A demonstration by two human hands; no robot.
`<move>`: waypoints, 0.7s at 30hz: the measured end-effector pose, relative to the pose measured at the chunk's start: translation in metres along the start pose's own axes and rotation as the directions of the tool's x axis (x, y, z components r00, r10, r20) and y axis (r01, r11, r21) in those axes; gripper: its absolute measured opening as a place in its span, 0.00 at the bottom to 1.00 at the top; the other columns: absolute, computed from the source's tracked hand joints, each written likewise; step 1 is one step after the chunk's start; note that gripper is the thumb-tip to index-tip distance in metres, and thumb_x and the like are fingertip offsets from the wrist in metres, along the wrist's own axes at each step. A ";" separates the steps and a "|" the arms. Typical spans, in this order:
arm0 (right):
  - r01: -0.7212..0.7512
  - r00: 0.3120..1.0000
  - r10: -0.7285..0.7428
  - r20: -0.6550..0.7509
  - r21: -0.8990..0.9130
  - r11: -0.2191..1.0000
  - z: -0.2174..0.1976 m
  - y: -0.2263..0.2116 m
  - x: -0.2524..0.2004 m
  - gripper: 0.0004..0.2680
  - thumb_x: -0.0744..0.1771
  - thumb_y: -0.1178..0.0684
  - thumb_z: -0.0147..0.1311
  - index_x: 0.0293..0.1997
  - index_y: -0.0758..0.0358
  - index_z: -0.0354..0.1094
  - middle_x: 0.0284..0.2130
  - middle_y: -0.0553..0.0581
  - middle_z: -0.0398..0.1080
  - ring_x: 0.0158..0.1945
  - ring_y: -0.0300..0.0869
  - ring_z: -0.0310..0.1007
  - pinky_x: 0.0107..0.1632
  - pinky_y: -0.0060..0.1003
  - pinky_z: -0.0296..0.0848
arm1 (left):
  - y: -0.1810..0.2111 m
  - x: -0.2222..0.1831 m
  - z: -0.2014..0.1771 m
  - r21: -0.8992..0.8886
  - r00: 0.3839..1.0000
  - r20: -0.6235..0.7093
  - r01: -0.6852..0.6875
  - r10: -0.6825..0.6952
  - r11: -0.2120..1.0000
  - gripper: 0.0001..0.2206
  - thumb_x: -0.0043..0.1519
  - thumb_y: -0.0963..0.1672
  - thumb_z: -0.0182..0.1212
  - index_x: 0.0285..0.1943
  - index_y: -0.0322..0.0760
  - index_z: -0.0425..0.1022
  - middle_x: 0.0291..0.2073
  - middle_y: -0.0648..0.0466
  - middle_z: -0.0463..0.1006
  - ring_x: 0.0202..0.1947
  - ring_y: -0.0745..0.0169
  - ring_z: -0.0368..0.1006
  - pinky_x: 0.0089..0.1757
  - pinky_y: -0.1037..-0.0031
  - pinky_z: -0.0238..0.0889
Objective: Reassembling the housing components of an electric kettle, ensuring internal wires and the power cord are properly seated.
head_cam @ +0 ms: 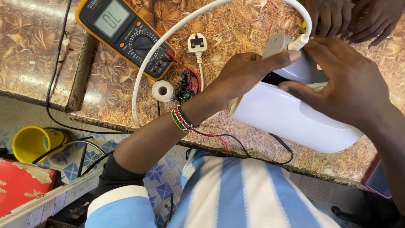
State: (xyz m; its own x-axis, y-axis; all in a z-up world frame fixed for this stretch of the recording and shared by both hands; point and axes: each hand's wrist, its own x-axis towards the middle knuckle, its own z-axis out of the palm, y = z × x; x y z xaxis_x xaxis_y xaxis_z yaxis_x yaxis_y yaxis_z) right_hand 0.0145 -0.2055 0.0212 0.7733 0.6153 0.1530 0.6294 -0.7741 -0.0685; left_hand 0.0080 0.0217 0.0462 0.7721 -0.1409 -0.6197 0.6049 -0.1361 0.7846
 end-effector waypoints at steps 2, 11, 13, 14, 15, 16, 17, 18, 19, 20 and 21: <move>0.032 0.999 -0.033 -0.016 -0.030 0.999 0.003 0.003 -0.002 0.29 0.68 0.31 0.56 0.68 0.68 0.71 0.58 0.63 0.72 0.59 0.54 0.74 0.43 0.51 0.76 | -0.002 -0.002 0.002 -0.075 0.999 -0.036 0.037 -0.039 0.996 0.23 0.32 0.59 0.62 0.23 0.45 0.62 0.21 0.58 0.71 0.23 0.68 0.68 0.28 0.75 0.57; 0.247 0.923 -0.292 -0.250 -0.195 0.949 -0.001 -0.002 -0.006 0.24 0.71 0.37 0.65 0.59 0.77 0.77 0.61 0.66 0.71 0.61 0.56 0.76 0.63 0.50 0.78 | -0.023 0.011 0.011 -0.368 0.999 -0.008 -0.044 0.045 0.929 0.19 0.35 0.54 0.72 0.15 0.47 0.64 0.14 0.60 0.70 0.16 0.72 0.65 0.21 0.77 0.55; 0.315 0.876 -0.391 -0.281 -0.280 0.907 -0.001 0.000 -0.005 0.18 0.73 0.40 0.66 0.55 0.68 0.75 0.60 0.66 0.72 0.62 0.56 0.77 0.60 0.49 0.77 | -0.024 0.012 0.009 -0.361 0.999 -0.003 -0.038 0.040 0.932 0.19 0.35 0.55 0.71 0.16 0.47 0.65 0.14 0.59 0.71 0.16 0.71 0.66 0.22 0.77 0.54; 0.371 0.819 -0.486 -0.304 -0.365 0.854 -0.002 0.000 -0.004 0.12 0.75 0.42 0.66 0.50 0.60 0.73 0.60 0.66 0.73 0.63 0.56 0.77 0.57 0.48 0.76 | -0.024 0.013 0.009 -0.353 0.999 0.002 -0.032 0.036 0.935 0.19 0.35 0.56 0.71 0.16 0.46 0.67 0.15 0.59 0.71 0.17 0.71 0.66 0.22 0.77 0.53; 0.369 0.820 -0.484 -0.304 -0.366 0.855 -0.004 -0.004 -0.003 0.12 0.75 0.42 0.66 0.50 0.60 0.73 0.60 0.66 0.73 0.63 0.56 0.77 0.57 0.48 0.76 | -0.024 0.013 0.008 -0.351 0.999 0.004 -0.033 0.036 0.936 0.19 0.35 0.56 0.71 0.16 0.46 0.67 0.15 0.59 0.71 0.17 0.71 0.66 0.22 0.77 0.53; 0.455 0.759 -0.561 -0.329 -0.347 0.820 -0.007 -0.007 -0.001 0.08 0.74 0.51 0.68 0.50 0.62 0.75 0.55 0.67 0.72 0.58 0.58 0.77 0.53 0.50 0.78 | -0.024 0.013 0.008 -0.344 0.999 0.012 -0.042 0.049 0.938 0.19 0.36 0.55 0.70 0.16 0.46 0.67 0.15 0.58 0.72 0.17 0.68 0.68 0.22 0.76 0.57; 0.537 0.690 -0.630 -0.356 -0.330 0.776 -0.010 -0.010 0.000 0.05 0.73 0.60 0.70 0.50 0.64 0.77 0.50 0.68 0.71 0.53 0.60 0.77 0.48 0.53 0.79 | -0.024 0.013 0.007 -0.336 0.998 0.019 -0.051 0.061 0.940 0.18 0.37 0.55 0.70 0.17 0.46 0.67 0.15 0.58 0.73 0.17 0.66 0.71 0.23 0.74 0.60; 0.541 0.684 -0.636 -0.357 -0.337 0.771 -0.015 -0.012 0.005 0.05 0.73 0.60 0.70 0.50 0.64 0.77 0.50 0.68 0.71 0.53 0.60 0.77 0.48 0.53 0.79 | -0.021 0.012 0.006 -0.339 0.998 0.014 -0.060 0.069 0.939 0.18 0.37 0.55 0.70 0.17 0.46 0.67 0.15 0.58 0.73 0.17 0.66 0.71 0.23 0.74 0.60; 0.549 0.682 -0.678 -0.274 -0.420 0.722 -0.019 -0.014 0.010 0.03 0.72 0.60 0.64 0.50 0.63 0.76 0.50 0.64 0.73 0.53 0.55 0.76 0.51 0.49 0.78 | -0.019 0.011 0.006 -0.249 0.999 -0.014 -0.041 0.039 0.968 0.21 0.37 0.57 0.67 0.17 0.48 0.60 0.15 0.60 0.66 0.17 0.69 0.64 0.24 0.74 0.54; 0.555 0.685 -0.704 -0.187 -0.492 0.671 -0.023 -0.017 0.012 0.03 0.72 0.60 0.59 0.50 0.61 0.75 0.51 0.60 0.74 0.54 0.51 0.75 0.54 0.46 0.76 | -0.018 0.009 0.006 -0.154 0.999 -0.039 -0.009 0.003 0.988 0.24 0.38 0.59 0.65 0.18 0.50 0.52 0.14 0.62 0.60 0.18 0.71 0.56 0.25 0.74 0.49; 0.554 0.686 -0.703 -0.187 -0.492 0.671 -0.024 -0.019 0.017 0.03 0.72 0.60 0.59 0.50 0.61 0.75 0.51 0.60 0.74 0.54 0.51 0.75 0.54 0.46 0.76 | -0.030 0.024 0.008 -0.153 0.999 -0.038 -0.009 0.003 0.988 0.24 0.38 0.59 0.65 0.18 0.50 0.52 0.14 0.62 0.60 0.18 0.71 0.56 0.25 0.74 0.49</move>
State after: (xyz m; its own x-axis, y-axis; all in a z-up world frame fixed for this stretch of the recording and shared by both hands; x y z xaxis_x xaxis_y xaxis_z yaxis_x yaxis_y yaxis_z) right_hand 0.0141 -0.1842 0.0490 0.0736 0.9385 0.3373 0.8137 -0.2521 0.5238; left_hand 0.0062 0.0144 0.0077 0.7807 -0.1040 -0.6162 0.6209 0.0170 0.7837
